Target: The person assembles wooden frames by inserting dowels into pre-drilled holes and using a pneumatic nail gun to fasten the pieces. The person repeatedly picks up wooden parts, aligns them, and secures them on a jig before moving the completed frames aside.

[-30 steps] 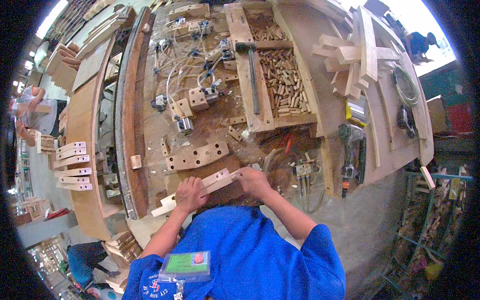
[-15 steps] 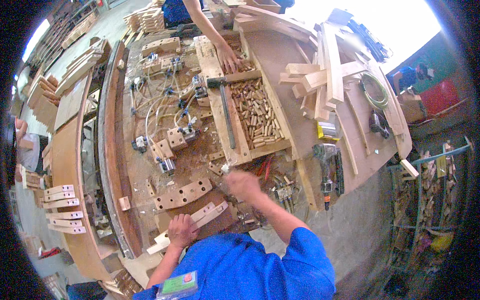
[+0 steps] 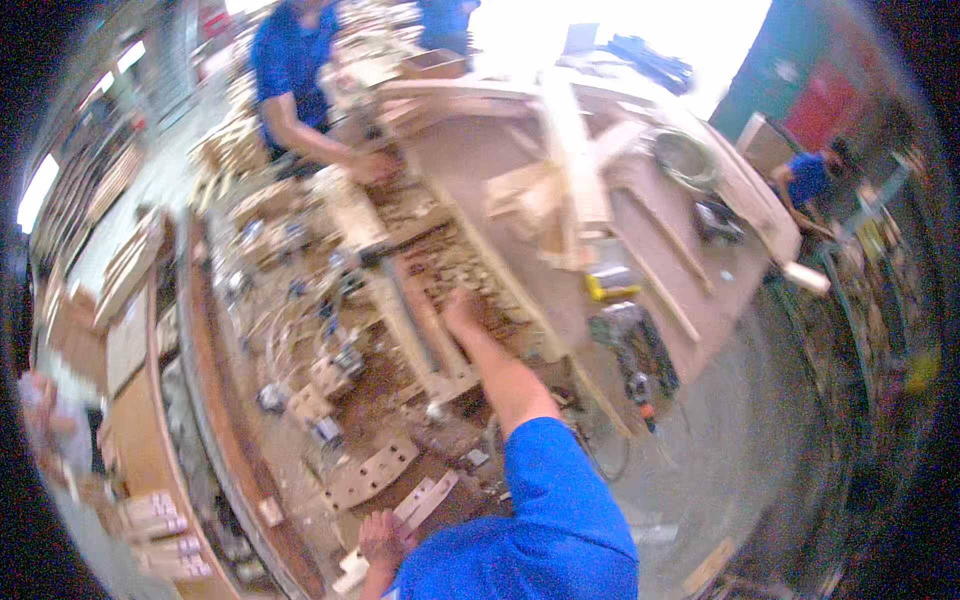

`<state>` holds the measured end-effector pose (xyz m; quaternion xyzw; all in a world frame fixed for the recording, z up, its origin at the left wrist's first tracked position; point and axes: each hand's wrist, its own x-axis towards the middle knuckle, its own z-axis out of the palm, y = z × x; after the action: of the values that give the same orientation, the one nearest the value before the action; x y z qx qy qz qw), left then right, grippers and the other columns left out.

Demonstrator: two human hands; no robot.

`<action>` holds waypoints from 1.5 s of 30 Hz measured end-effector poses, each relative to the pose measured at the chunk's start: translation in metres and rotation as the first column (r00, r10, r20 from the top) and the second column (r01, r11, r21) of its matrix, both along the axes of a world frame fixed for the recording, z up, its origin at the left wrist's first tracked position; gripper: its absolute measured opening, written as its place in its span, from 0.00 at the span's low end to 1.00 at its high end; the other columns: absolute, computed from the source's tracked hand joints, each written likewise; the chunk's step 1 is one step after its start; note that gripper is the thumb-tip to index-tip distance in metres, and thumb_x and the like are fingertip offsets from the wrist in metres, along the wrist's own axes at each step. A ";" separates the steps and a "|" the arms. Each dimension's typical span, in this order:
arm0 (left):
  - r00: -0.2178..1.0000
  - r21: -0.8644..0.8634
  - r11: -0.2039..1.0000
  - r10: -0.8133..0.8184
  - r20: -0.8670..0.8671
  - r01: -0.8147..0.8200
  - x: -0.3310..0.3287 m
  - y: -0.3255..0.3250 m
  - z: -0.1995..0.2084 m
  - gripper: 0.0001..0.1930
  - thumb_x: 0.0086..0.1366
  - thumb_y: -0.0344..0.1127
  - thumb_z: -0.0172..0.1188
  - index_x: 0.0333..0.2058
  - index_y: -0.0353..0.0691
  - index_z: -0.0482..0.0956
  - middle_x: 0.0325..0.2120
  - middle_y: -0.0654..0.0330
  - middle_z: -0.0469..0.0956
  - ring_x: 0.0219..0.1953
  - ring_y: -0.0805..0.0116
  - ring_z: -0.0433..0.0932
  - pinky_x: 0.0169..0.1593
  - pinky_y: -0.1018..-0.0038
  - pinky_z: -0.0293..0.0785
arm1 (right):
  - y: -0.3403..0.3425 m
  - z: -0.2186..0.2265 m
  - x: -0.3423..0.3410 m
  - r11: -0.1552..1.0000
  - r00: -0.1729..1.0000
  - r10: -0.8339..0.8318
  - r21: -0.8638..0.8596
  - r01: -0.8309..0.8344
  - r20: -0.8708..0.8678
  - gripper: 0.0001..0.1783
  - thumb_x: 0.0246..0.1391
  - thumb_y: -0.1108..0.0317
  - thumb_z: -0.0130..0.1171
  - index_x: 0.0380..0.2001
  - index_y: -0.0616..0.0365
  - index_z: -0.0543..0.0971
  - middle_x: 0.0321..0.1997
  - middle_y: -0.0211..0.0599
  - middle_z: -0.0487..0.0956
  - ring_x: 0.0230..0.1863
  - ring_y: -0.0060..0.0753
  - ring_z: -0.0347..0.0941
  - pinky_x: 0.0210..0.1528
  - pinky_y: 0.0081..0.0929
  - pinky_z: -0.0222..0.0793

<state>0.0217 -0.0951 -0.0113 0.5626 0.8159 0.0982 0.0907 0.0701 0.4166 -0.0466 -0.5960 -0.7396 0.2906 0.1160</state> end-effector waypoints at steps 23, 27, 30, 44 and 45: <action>1.000 0.033 0.999 0.010 -0.003 -0.010 0.004 -0.022 -0.037 0.29 0.50 0.52 0.75 0.45 0.42 0.75 0.38 0.52 0.76 0.42 0.48 0.77 0.43 0.53 0.75 | -0.311 0.016 0.183 0.908 0.864 0.392 -0.018 -0.419 -0.316 0.11 0.62 0.66 0.62 0.44 0.57 0.85 0.44 0.49 0.85 0.48 0.54 0.82 0.54 0.45 0.77; 0.999 0.055 0.998 0.038 0.001 -0.038 0.014 -0.015 -0.025 0.28 0.50 0.50 0.75 0.44 0.41 0.75 0.37 0.53 0.76 0.41 0.49 0.78 0.41 0.54 0.74 | -0.302 0.019 0.182 0.874 0.825 0.457 -0.005 -0.487 -0.332 0.10 0.63 0.68 0.61 0.45 0.57 0.84 0.43 0.49 0.84 0.48 0.56 0.81 0.53 0.45 0.77; 0.999 0.064 0.997 0.042 0.002 -0.042 0.015 -0.015 -0.020 0.28 0.50 0.49 0.75 0.44 0.41 0.75 0.38 0.53 0.76 0.41 0.50 0.78 0.41 0.54 0.74 | -0.300 0.016 0.174 0.847 0.813 0.505 -0.015 -0.531 -0.289 0.10 0.63 0.68 0.61 0.45 0.57 0.84 0.43 0.49 0.83 0.47 0.58 0.80 0.51 0.48 0.77; 0.998 0.061 0.997 0.041 0.056 -0.045 0.006 -0.010 -0.018 0.26 0.48 0.46 0.75 0.42 0.41 0.75 0.35 0.54 0.76 0.39 0.51 0.77 0.41 0.56 0.73 | -0.283 -0.008 0.150 0.689 0.676 0.719 0.045 -0.723 -0.162 0.10 0.64 0.66 0.61 0.44 0.56 0.83 0.41 0.48 0.82 0.45 0.56 0.81 0.49 0.49 0.78; 0.997 0.051 0.998 0.046 0.058 -0.049 0.006 -0.010 -0.019 0.26 0.49 0.46 0.74 0.42 0.41 0.75 0.35 0.54 0.76 0.39 0.51 0.77 0.41 0.56 0.73 | -0.283 -0.008 0.149 0.686 0.674 0.720 0.017 -0.728 -0.164 0.10 0.64 0.66 0.61 0.44 0.56 0.84 0.41 0.48 0.82 0.45 0.56 0.81 0.48 0.50 0.78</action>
<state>0.0278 -0.1054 -0.0304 0.5423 0.8232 0.1374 0.0966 0.2187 0.1333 -0.0548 -0.2324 -0.8958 0.3772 0.0346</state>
